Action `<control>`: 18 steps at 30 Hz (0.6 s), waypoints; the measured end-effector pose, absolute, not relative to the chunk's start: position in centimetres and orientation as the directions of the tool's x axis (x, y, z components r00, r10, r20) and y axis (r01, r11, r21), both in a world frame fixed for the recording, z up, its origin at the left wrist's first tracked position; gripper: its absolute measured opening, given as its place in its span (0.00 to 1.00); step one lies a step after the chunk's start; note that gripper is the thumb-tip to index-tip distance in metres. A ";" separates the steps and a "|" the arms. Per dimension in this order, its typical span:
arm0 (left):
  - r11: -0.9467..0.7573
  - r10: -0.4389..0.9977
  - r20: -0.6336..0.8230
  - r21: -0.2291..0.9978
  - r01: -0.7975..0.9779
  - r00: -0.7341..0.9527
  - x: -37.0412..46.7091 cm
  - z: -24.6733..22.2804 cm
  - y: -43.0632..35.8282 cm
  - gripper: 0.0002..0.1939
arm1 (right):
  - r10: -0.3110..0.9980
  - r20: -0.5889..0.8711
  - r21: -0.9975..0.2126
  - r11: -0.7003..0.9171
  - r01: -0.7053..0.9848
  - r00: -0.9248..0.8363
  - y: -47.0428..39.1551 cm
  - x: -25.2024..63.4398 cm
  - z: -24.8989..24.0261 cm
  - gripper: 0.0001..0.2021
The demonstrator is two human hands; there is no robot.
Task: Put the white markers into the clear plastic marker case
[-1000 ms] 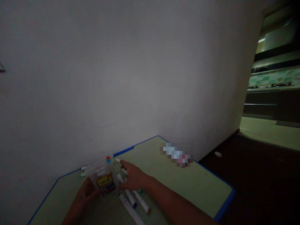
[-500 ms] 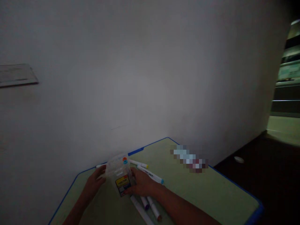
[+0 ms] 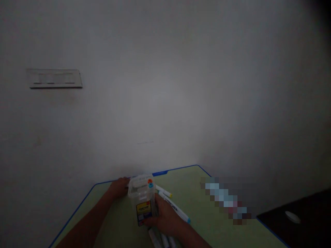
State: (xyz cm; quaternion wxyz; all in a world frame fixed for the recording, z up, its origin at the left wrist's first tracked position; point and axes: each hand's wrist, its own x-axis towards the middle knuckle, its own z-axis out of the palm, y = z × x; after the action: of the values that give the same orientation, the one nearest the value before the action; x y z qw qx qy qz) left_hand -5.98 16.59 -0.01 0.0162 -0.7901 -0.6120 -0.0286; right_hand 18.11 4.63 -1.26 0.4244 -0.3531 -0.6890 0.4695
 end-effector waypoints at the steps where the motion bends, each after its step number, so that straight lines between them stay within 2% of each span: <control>1: -0.239 0.969 0.071 0.004 0.971 0.238 -6.0 -0.3 16.5 0.22 | 0.881 0.256 -0.947 0.310 0.078 -0.397 4.7 18.1 -1.3 0.32; 11: -0.064 0.990 0.123 0.009 0.998 0.062 -7.5 -1.9 10.2 0.24 | 0.871 0.285 -0.929 0.354 0.108 -0.399 5.0 18.1 -1.9 0.29; 18: -0.005 0.997 0.078 0.079 0.997 -0.002 -6.5 -1.4 5.7 0.19 | 0.849 0.311 -0.928 0.369 0.059 -0.428 5.6 18.0 -2.7 0.29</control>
State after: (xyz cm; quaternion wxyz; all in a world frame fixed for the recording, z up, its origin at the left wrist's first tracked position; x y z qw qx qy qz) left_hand -6.52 5.74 -1.38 -0.0005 -0.7066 -0.7054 -0.0557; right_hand 18.03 5.59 -2.70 0.4282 -0.3204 -0.7080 0.4613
